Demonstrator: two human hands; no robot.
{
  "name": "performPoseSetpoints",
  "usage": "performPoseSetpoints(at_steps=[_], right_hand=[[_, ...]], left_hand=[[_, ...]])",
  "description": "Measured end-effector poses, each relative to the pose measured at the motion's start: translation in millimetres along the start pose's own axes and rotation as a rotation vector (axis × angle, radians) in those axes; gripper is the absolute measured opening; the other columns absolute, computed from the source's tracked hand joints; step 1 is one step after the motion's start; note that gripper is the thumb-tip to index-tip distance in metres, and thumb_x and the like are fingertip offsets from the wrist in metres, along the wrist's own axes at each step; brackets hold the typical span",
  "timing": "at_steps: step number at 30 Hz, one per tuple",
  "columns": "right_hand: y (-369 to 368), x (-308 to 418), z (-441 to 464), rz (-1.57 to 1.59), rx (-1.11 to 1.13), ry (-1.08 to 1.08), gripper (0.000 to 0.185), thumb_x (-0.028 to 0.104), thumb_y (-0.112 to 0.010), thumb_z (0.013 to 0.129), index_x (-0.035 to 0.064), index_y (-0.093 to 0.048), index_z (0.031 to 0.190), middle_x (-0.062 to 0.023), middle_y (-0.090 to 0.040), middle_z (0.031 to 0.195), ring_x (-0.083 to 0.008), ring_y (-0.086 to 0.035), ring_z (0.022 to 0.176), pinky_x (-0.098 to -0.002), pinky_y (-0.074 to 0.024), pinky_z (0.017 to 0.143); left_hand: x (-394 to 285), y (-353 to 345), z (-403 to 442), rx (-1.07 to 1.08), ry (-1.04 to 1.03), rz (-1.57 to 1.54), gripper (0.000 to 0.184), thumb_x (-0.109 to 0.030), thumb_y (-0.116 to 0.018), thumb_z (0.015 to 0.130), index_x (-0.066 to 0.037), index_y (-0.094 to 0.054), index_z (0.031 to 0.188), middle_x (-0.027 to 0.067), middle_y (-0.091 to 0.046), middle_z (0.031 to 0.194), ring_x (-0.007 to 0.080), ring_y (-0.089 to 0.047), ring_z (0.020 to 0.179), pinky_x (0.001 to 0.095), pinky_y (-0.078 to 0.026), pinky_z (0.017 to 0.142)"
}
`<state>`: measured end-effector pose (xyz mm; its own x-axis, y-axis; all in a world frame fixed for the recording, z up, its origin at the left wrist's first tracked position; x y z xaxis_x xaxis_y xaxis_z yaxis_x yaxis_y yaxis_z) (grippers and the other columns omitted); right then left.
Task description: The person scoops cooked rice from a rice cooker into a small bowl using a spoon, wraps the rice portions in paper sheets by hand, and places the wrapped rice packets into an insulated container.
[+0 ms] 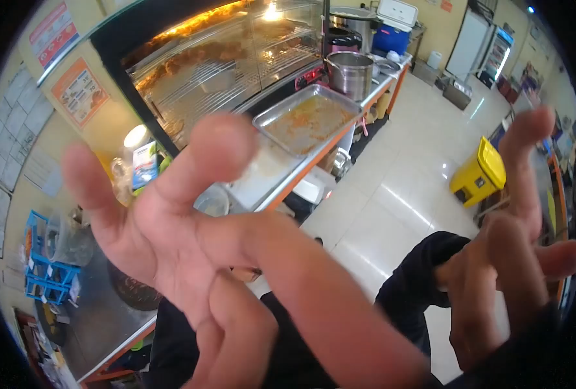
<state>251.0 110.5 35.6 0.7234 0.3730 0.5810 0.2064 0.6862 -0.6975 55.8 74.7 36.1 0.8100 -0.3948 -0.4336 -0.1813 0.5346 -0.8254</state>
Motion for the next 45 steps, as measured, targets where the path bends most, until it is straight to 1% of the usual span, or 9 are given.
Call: performPoseSetpoints(at_steps=[4,6,8,10,13,20,22,31,45], right_hand=[[190.4,3.7,131.1,-0.373,0.117,0.016,0.065,0.038,-0.052,0.101,0.0157,-0.018,0.153,-0.0174,-0.053,0.131,-0.0365,-0.060,0.110,-0.0486,-0.0559,0.076],[407.0,20.6,166.7,-0.881,-0.583,0.094,0.040,0.030,-0.053,0.101,0.0065,-0.052,0.134,-0.0123,-0.063,0.117,-0.0197,-0.062,0.107,-0.0340,-0.0517,0.086],[633.0,27.7,143.2,-1.695,-0.795,0.323,0.033,0.024,-0.053,0.100,0.0012,-0.057,0.123,-0.0136,-0.068,0.110,-0.0276,-0.066,0.101,-0.0382,-0.0517,0.085],[716.7,25.6,114.9,-1.692,-1.087,0.069,0.039,0.028,-0.057,0.094,-0.0031,-0.059,0.117,-0.0289,-0.066,0.104,-0.0430,-0.064,0.102,-0.0461,-0.0503,0.086],[836.6,-6.8,110.3,-1.401,-1.058,-0.172,0.037,0.035,-0.057,0.097,0.0009,-0.069,0.106,-0.0161,-0.072,0.092,-0.0268,-0.069,0.082,-0.0386,-0.0527,0.077],[796.3,-33.2,152.4,-1.056,-0.924,-0.242,0.020,0.021,-0.070,0.087,0.0013,-0.074,0.086,-0.0060,-0.071,0.075,-0.0102,-0.063,0.072,-0.0318,-0.0518,0.066],[811.4,-53.8,151.1,-1.175,-1.046,0.049,0.019,0.021,-0.065,0.089,0.0043,-0.071,0.083,-0.0037,-0.070,0.079,-0.0118,-0.061,0.070,-0.0365,-0.0506,0.063],[674.1,6.6,-19.4,-1.012,-1.164,0.037,0.023,0.021,-0.061,0.092,0.0057,-0.071,0.106,-0.0113,-0.068,0.093,-0.0246,-0.065,0.084,-0.0362,-0.0512,0.074],[615.2,367.4,-612.1,-0.988,-1.960,0.571,0.024,0.016,-0.065,0.093,-0.0001,-0.069,0.110,-0.0099,-0.068,0.093,-0.0168,-0.063,0.083,-0.0307,-0.0505,0.072]], left_hand=[[-71.2,189.5,69.6,-0.248,-0.290,0.643,0.049,-0.043,-0.044,0.101,-0.001,-0.049,0.125,0.0291,-0.057,0.123,0.0362,-0.063,0.107,0.0454,-0.054,0.086],[-84.5,330.3,76.1,-0.691,-0.438,0.815,0.040,-0.030,-0.049,0.104,0.003,-0.055,0.124,0.0209,-0.061,0.123,0.0282,-0.063,0.111,0.0389,-0.052,0.092],[-64.2,452.1,41.3,-1.132,-0.226,1.150,0.049,-0.033,-0.053,0.102,0.003,-0.048,0.135,0.0143,-0.059,0.126,0.0230,-0.060,0.114,0.0352,-0.049,0.096],[-28.6,548.1,-7.0,-1.364,0.009,1.220,0.052,-0.033,-0.055,0.102,0.002,-0.045,0.139,0.0110,-0.057,0.123,0.0202,-0.059,0.110,0.0333,-0.049,0.092],[27.8,617.6,-36.2,-1.382,-0.098,0.731,0.054,-0.032,-0.057,0.101,-0.001,-0.041,0.142,0.0052,-0.053,0.111,0.0169,-0.056,0.096,0.0314,-0.051,0.079],[6.6,596.9,-16.0,-1.558,-0.166,0.831,0.052,-0.030,-0.060,0.099,-0.002,-0.044,0.141,0.0037,-0.055,0.115,0.0198,-0.056,0.101,0.0367,-0.052,0.082],[-4.6,600.5,20.1,-1.527,-0.166,0.914,0.052,-0.029,-0.059,0.099,-0.002,-0.044,0.140,0.0042,-0.055,0.115,0.0198,-0.056,0.101,0.0365,-0.051,0.083],[39.0,546.8,184.2,-1.343,-0.161,1.292,0.048,-0.027,-0.057,0.100,0.000,-0.047,0.138,0.0064,-0.056,0.118,0.0198,-0.057,0.103,0.0356,-0.049,0.087],[465.5,489.5,434.8,-0.689,0.288,1.076,0.044,-0.023,-0.054,0.101,0.004,-0.050,0.135,0.0099,-0.059,0.121,0.0199,-0.058,0.106,0.0343,-0.046,0.093]])
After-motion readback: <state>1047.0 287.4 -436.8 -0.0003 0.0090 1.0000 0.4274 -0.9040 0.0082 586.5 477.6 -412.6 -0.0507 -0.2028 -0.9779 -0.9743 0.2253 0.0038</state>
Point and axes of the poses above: each hand's wrist, its own z-axis towards the middle knuckle, its own y-axis out of the back of the hand, x = y × z, the point moved 10 cm from there along z, towards the middle knuckle
